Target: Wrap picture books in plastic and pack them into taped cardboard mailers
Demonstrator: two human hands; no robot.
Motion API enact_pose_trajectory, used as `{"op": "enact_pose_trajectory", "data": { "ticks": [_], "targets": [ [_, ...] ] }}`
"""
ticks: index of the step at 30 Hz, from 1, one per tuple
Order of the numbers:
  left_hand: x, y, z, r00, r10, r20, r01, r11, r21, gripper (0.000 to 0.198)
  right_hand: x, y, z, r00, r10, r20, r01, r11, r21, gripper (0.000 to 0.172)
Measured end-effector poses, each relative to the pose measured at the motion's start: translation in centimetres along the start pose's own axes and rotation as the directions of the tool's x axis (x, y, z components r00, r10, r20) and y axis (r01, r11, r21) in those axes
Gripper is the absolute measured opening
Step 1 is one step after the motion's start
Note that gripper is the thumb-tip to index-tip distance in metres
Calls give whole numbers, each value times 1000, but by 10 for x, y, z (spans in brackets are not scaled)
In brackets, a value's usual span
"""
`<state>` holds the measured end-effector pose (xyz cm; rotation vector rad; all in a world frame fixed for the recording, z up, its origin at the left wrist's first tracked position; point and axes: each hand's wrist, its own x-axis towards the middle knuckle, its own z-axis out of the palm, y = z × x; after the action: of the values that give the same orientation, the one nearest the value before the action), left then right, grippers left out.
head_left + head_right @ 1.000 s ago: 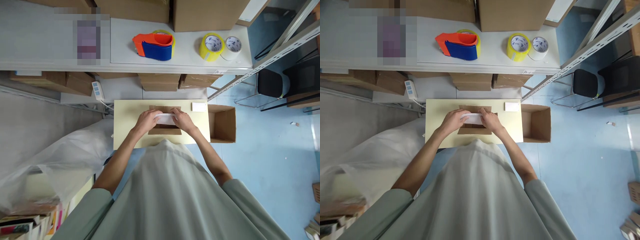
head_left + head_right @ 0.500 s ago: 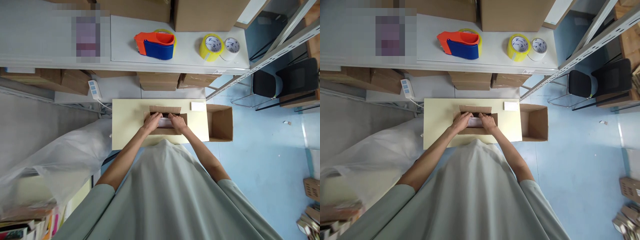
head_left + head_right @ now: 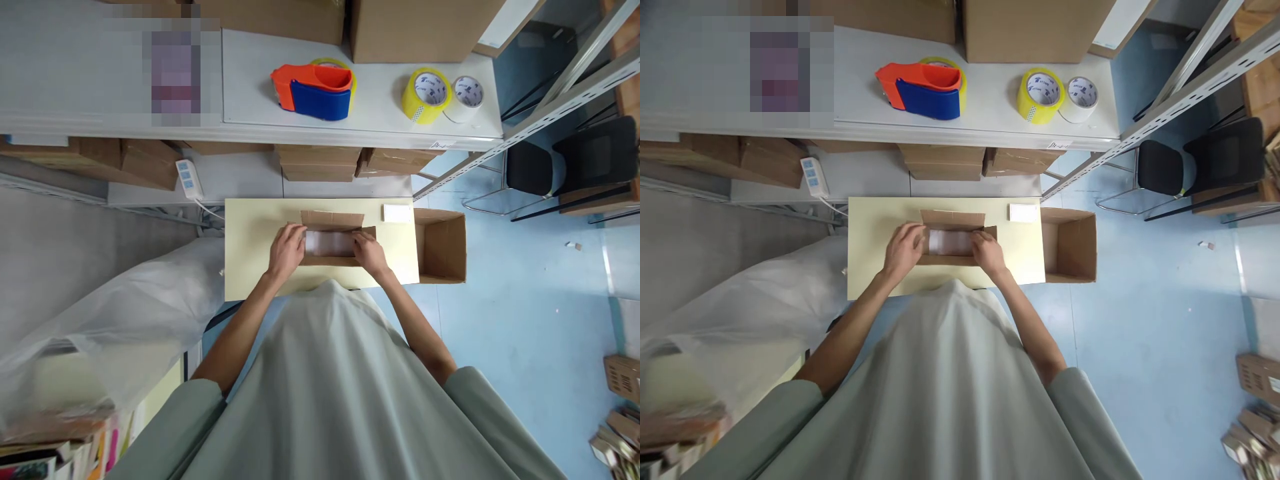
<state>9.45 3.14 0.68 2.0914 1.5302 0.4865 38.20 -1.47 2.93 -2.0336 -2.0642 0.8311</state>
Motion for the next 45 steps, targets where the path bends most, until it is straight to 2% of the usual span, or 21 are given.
{"op": "enact_pose_trajectory", "data": {
  "ticks": [2, 3, 5, 7, 9, 12, 15, 18, 21, 25, 28, 29, 31, 33, 35, 37, 39, 43, 45],
  "targets": [
    [-13, -15, -7, 987, -85, -139, 80, 996, -38, 42, -15, 19, -2, 973, 79, -217, -64, 995, 75, 39],
    [-18, -22, -9, 977, -135, -164, 126, 990, -66, 45, -22, 29, -1, 947, 139, -289, -109, 987, 118, 40],
    [-27, -31, -10, 968, -205, -142, 187, 973, -132, 47, -31, 46, 3, 914, 245, -323, -178, 958, 223, 51],
    [-33, -33, -8, 977, -196, -82, 178, 967, -184, 47, -37, 55, 7, 919, 282, -275, -187, 927, 325, 61],
    [-38, -27, -4, 992, -118, -43, 107, 972, -207, 52, -41, 53, 11, 941, 245, -235, -140, 910, 389, 67],
    [-43, -13, 4, 1000, 22, 15, -18, 977, -211, 73, -43, 38, 16, 971, 112, -210, -19, 917, 399, 68],
    [-45, -5, 14, 987, 90, 133, -65, 981, -184, 103, -41, 26, 22, 990, -89, -113, 118, 948, 295, 80],
    [-43, -8, 23, 974, 89, 210, -58, 987, -149, 112, -36, 25, 28, 981, -195, 21, 189, 966, 174, 91],
    [-37, -16, 28, 984, 62, 166, -36, 987, -155, 96, -27, 30, 28, 982, -189, 14, 185, 972, 142, 70],
    [-22, -23, 33, 993, -79, 84, 93, 980, -177, 72, -11, 35, 27, 987, -148, -65, 156, 978, 141, 38],
    [-7, -26, 36, 986, -156, 62, 164, 973, -164, 79, 4, 37, 32, 989, -7, -146, 25, 992, 122, 34],
    [-1, -27, 37, 984, -172, 52, 178, 971, -159, 89, 8, 38, 34, 983, 48, -176, -26, 992, 127, 37],
    [10, -27, 37, 983, -181, 35, 185, 970, -160, 112, 17, 40, 38, 970, 122, -210, -88, 983, 164, 57],
    [19, -27, 36, 989, -145, 37, 149, 973, -175, 128, 22, 42, 40, 970, 127, -207, -82, 973, 215, 79],
    [23, -25, 34, 995, -87, 47, 94, 979, -183, 133, 25, 44, 39, 978, 87, -191, -36, 966, 255, 90],
    [22, -23, 31, 998, -50, 43, 57, 982, -177, 129, 23, 45, 37, 981, 48, -187, 6, 960, 280, 91],
    [15, -21, 29, 999, -35, 24, 39, 985, -170, 115, 17, 46, 35, 978, 25, -206, 38, 954, 296, 83],
    [-4, -22, 28, 999, -48, 16, 50, 985, -168, 55, 1, 48, 38, 972, 25, -234, 53, 946, 320, 53],
    [-12, -23, 30, 994, -102, 29, 105, 977, -188, 38, -6, 48, 41, 976, 58, -212, 21, 936, 352, 45]
  ]
}}
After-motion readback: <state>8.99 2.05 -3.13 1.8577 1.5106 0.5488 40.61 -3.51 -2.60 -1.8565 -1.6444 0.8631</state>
